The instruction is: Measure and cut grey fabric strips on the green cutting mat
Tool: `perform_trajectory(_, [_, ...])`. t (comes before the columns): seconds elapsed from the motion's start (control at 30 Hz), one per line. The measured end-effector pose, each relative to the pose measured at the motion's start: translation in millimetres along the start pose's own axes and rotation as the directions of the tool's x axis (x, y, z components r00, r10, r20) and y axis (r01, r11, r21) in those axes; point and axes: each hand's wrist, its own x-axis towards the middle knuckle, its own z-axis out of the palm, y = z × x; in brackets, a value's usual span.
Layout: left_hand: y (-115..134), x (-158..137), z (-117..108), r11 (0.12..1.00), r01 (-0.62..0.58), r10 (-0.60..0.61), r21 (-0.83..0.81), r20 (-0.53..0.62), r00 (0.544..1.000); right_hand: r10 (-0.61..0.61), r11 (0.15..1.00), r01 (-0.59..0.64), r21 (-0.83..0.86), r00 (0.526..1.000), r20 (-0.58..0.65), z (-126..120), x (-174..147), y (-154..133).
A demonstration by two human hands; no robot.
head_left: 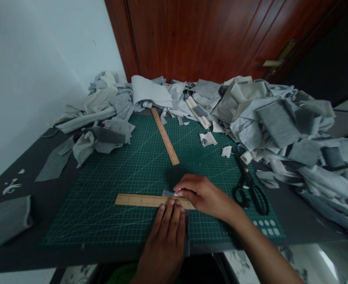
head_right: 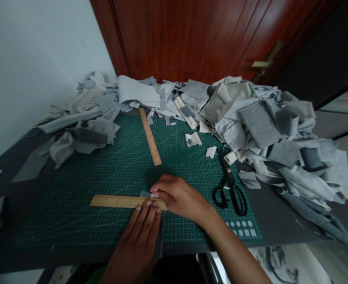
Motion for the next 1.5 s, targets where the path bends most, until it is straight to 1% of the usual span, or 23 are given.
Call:
perform_trajectory(0.07, [-0.2,0.3,-0.4,1.000,0.003,-0.003,-0.002,0.011,1.000,-0.020,0.999,0.020,-0.045,1.000,-0.002,3.1,-0.4,1.2])
perform_trajectory(0.17, [-0.5,1.2,-1.5,1.000,0.004,-0.004,0.005,0.026,1.000,-0.014,0.996,0.015,-0.083,1.000,0.017,5.0,-1.3,2.2])
perform_trajectory(0.47, [0.0,1.7,-2.6,1.000,0.001,-0.001,0.017,0.028,1.000,-0.026,0.994,0.035,-0.107,0.996,0.089,1.6,-3.3,-0.3])
perform_trajectory(0.8, [-1.7,1.0,-1.9,1.000,0.003,-0.004,0.012,0.049,0.999,-0.021,0.961,0.051,-0.273,0.993,0.112,1.8,-5.6,-1.9])
perform_trajectory(0.87, [-2.2,1.1,-2.2,1.000,-0.002,0.002,0.003,0.076,0.997,-0.027,0.954,0.059,-0.295,0.993,0.112,1.4,-6.0,-1.3])
perform_trajectory(0.93, [-2.6,1.3,-3.0,1.000,-0.004,0.005,-0.007,0.126,0.992,-0.037,0.950,0.067,-0.305,0.994,0.102,1.9,-6.0,-0.5])
perform_trajectory(1.07, [-3.0,1.3,-3.3,0.999,0.015,-0.006,-0.035,0.229,0.973,-0.068,0.961,0.080,-0.263,0.996,0.054,6.1,-4.4,1.9])
perform_trajectory(1.2, [-3.3,1.6,-1.3,0.997,0.038,-0.020,-0.063,0.276,0.961,-0.100,0.956,0.109,-0.272,0.994,0.048,9.8,-2.6,0.2])
perform_trajectory(1.27, [-3.3,2.1,-0.3,0.996,0.049,-0.028,-0.071,0.272,0.962,-0.099,0.940,0.114,-0.322,0.993,0.064,10.8,-2.2,-3.5])
perform_trajectory(1.37, [-2.7,2.7,0.9,0.996,0.061,-0.042,-0.073,0.237,0.971,-0.073,0.909,0.099,-0.404,0.994,0.080,12.4,-2.3,-10.0])
perform_trajectory(1.5, [-1.6,2.5,2.9,0.995,0.069,-0.054,-0.074,0.199,0.978,-0.027,0.888,0.063,-0.456,0.996,0.083,14.6,-4.4,-14.8])
